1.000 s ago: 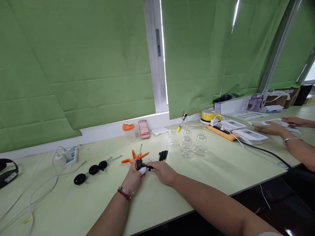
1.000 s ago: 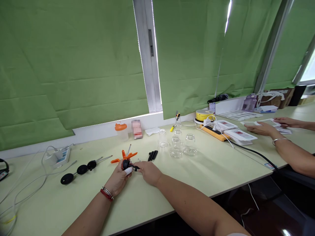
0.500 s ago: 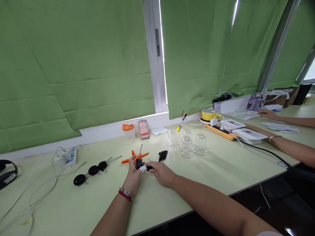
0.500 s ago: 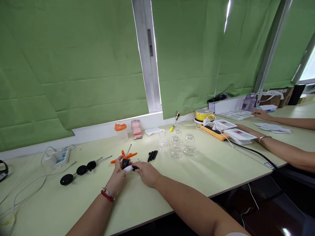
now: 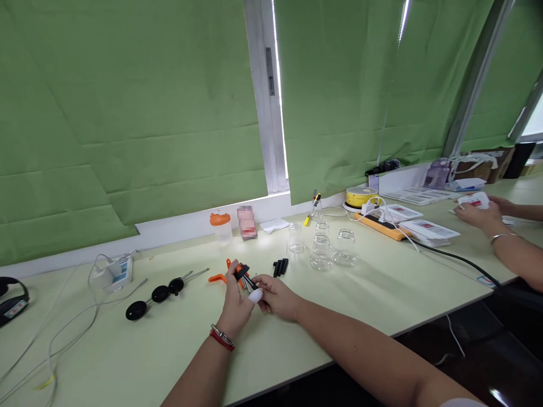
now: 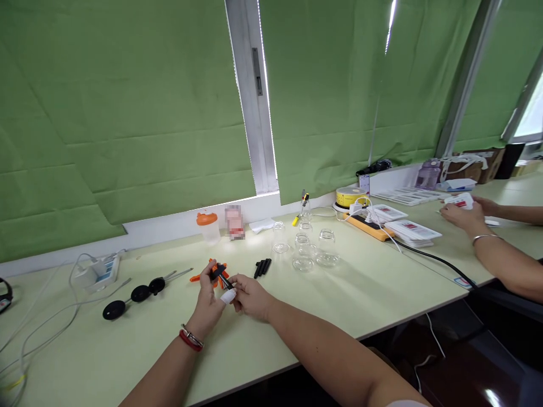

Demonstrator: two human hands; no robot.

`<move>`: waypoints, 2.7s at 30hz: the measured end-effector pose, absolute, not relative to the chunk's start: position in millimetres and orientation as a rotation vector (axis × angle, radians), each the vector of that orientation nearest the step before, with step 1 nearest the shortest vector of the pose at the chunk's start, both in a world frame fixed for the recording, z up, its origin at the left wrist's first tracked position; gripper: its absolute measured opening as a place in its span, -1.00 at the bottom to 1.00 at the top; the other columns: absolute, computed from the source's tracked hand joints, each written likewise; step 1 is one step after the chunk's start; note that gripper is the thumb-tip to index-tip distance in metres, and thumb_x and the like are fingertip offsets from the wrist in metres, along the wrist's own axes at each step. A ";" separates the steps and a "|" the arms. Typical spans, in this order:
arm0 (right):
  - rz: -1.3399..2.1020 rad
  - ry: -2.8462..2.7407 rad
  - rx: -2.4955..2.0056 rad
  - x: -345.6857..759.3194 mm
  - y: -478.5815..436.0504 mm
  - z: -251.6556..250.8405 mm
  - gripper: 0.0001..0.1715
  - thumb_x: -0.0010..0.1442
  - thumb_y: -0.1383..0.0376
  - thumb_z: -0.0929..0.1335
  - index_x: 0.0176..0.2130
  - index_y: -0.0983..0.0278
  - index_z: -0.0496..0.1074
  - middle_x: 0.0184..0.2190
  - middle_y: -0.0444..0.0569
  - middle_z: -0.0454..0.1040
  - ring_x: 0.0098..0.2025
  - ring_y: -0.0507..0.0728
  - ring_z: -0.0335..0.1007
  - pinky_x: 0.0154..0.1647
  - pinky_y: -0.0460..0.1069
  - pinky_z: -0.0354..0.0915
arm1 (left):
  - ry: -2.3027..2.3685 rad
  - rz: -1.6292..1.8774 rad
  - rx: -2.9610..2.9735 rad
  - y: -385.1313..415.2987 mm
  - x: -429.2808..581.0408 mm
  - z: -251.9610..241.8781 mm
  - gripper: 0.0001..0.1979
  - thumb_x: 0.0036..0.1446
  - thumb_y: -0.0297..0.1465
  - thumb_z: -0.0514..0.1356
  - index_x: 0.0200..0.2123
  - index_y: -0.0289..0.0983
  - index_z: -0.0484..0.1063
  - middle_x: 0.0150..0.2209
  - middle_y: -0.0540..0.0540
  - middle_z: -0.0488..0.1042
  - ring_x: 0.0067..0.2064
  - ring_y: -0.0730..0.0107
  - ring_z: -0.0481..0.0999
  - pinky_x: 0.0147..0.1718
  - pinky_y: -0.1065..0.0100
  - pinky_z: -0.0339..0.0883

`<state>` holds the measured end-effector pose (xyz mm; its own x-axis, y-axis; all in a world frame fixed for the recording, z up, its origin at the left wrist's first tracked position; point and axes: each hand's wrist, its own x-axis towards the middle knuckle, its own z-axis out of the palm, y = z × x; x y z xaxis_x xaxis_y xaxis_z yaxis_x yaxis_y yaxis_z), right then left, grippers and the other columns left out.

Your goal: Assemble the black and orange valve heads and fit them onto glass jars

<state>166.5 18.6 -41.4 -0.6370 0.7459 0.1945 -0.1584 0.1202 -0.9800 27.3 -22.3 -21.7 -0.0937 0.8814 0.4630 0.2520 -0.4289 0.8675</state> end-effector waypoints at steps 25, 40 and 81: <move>2.002 -1.328 -0.377 172.8 16.6 -35.6 -0.52 0.02 0.03 0.47 -0.26 0.35 0.36 -0.52 -0.10 0.45 -0.50 -0.01 0.33 -0.39 -0.07 0.17 | 1.644 1.258 2.277 -20.7 23.1 -24.4 0.20 -0.43 -0.33 0.39 0.33 -0.28 -0.09 0.26 -0.40 0.06 0.25 -0.40 0.03 0.13 -0.23 -0.10; 2.024 -1.318 -0.366 172.9 13.7 -32.4 -0.47 0.00 -0.01 0.47 -0.27 0.37 0.36 -0.52 -0.07 0.47 -0.50 0.01 0.34 -0.44 -0.08 0.13 | 1.710 1.235 2.417 -25.8 28.6 -19.8 0.04 -0.34 -0.21 0.33 0.24 -0.39 0.00 0.18 -0.42 0.17 0.22 -0.31 0.13 0.11 -0.26 0.08; 1.975 -1.366 -0.522 167.0 14.9 -40.6 -0.52 -0.09 0.03 0.51 -0.43 0.32 0.33 -0.60 -0.19 0.38 -0.56 -0.03 0.23 -0.48 -0.09 0.10 | 1.700 1.155 2.424 -34.4 40.2 -14.3 -0.14 -0.32 -0.24 0.32 0.12 -0.37 0.18 -0.01 -0.32 0.35 0.04 -0.20 0.38 0.00 -0.17 0.25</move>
<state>167.0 14.9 -40.6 -0.6946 0.7177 0.0488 -0.2988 -0.2262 -0.9271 40.2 -34.4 -14.3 0.1637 0.8025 0.5738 0.8287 -0.4274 0.3614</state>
